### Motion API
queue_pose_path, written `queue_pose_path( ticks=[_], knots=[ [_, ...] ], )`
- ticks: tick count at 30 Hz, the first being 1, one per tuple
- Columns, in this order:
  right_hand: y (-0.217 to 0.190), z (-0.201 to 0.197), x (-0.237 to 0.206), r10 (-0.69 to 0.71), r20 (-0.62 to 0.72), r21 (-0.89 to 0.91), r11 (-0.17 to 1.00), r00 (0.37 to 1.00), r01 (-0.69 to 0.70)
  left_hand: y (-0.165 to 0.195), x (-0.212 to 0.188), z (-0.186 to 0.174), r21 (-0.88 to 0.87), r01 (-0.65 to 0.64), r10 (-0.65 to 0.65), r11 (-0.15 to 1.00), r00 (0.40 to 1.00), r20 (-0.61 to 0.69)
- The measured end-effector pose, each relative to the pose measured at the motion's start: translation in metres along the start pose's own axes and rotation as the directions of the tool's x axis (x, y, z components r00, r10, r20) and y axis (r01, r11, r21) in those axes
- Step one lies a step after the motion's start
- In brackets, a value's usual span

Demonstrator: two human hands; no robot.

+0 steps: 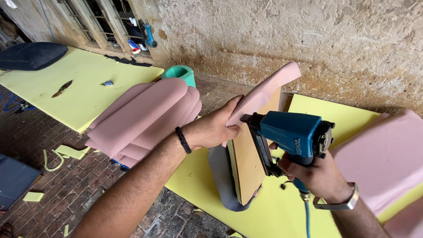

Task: The person staples pink fabric onto a wooden board using a pneumatic staple gun, trims excess fabric with scissors, and smooths the material over the board. The person repeats this process on multiple sections of the board.

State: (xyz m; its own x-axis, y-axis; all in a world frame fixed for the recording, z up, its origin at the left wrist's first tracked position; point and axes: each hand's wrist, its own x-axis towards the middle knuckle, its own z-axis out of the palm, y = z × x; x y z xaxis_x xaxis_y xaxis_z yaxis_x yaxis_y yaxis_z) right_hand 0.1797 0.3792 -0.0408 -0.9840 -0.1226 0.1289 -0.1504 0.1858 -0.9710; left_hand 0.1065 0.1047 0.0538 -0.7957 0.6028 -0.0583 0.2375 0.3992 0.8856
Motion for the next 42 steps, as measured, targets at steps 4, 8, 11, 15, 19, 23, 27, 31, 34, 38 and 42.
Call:
queue_pose_path(
  ticks=[4, 8, 11, 15, 19, 23, 27, 31, 34, 38, 42],
  knots=[
    [-0.004, -0.003, -0.003, -0.036, 0.006, 0.071, 0.997, 0.999, 0.035, -0.014, -0.009, -0.008, 0.011, -0.043, 0.043, 0.999, 0.999, 0.002],
    [-0.003, -0.008, -0.002, 0.023, -0.067, 0.012, 1.0, 0.997, -0.022, -0.036, 0.011, -0.024, -0.356, -0.253, 0.274, 0.9, 0.962, 0.011],
    [0.0, -0.007, 0.003, 0.044, -0.072, -0.001, 0.999, 0.996, -0.045, -0.041, 0.061, -0.025, -0.568, -0.238, 0.266, 0.788, 0.963, -0.034],
    [0.002, 0.0, 0.008, 0.082, -0.098, -0.134, 0.986, 0.992, -0.095, -0.042, 0.1, -0.019, -0.512, -0.25, 0.341, 0.822, 0.935, 0.092],
    [-0.001, 0.005, 0.007, 0.094, -0.078, -0.174, 0.979, 0.993, -0.106, -0.028, 0.083, -0.026, -0.082, -0.253, 0.265, 0.964, 0.939, 0.218],
    [-0.006, -0.002, 0.008, 0.128, -0.089, -0.155, 0.978, 0.988, -0.14, 0.006, 0.072, -0.027, 0.399, -0.273, 0.185, 0.875, 0.952, 0.245],
    [-0.016, -0.025, 0.013, 0.069, -0.171, -0.122, 0.988, 0.983, -0.091, 0.025, 0.058, -0.021, 0.577, -0.277, 0.213, 0.768, 0.961, 0.178],
    [-0.03, -0.035, 0.023, 0.036, -0.132, -0.143, 0.988, 0.991, -0.055, 0.038, 0.039, -0.014, 0.545, -0.026, -0.044, 0.838, 0.992, 0.117],
    [-0.042, -0.027, 0.023, 0.095, -0.129, -0.253, 0.959, 0.987, -0.125, 0.053, 0.029, -0.008, 0.668, 0.034, -0.117, 0.744, 0.99, 0.079],
    [-0.05, -0.01, 0.007, 0.037, -0.058, -0.139, 0.989, 0.998, -0.045, 0.063, 0.023, -0.006, 0.724, 0.134, -0.242, 0.677, 0.969, 0.047],
    [-0.052, 0.0, -0.002, 0.05, -0.064, -0.231, 0.971, 0.997, -0.064, 0.04, 0.025, -0.015, 0.677, 0.0, -0.134, 0.736, 0.98, 0.145]
  ],
)
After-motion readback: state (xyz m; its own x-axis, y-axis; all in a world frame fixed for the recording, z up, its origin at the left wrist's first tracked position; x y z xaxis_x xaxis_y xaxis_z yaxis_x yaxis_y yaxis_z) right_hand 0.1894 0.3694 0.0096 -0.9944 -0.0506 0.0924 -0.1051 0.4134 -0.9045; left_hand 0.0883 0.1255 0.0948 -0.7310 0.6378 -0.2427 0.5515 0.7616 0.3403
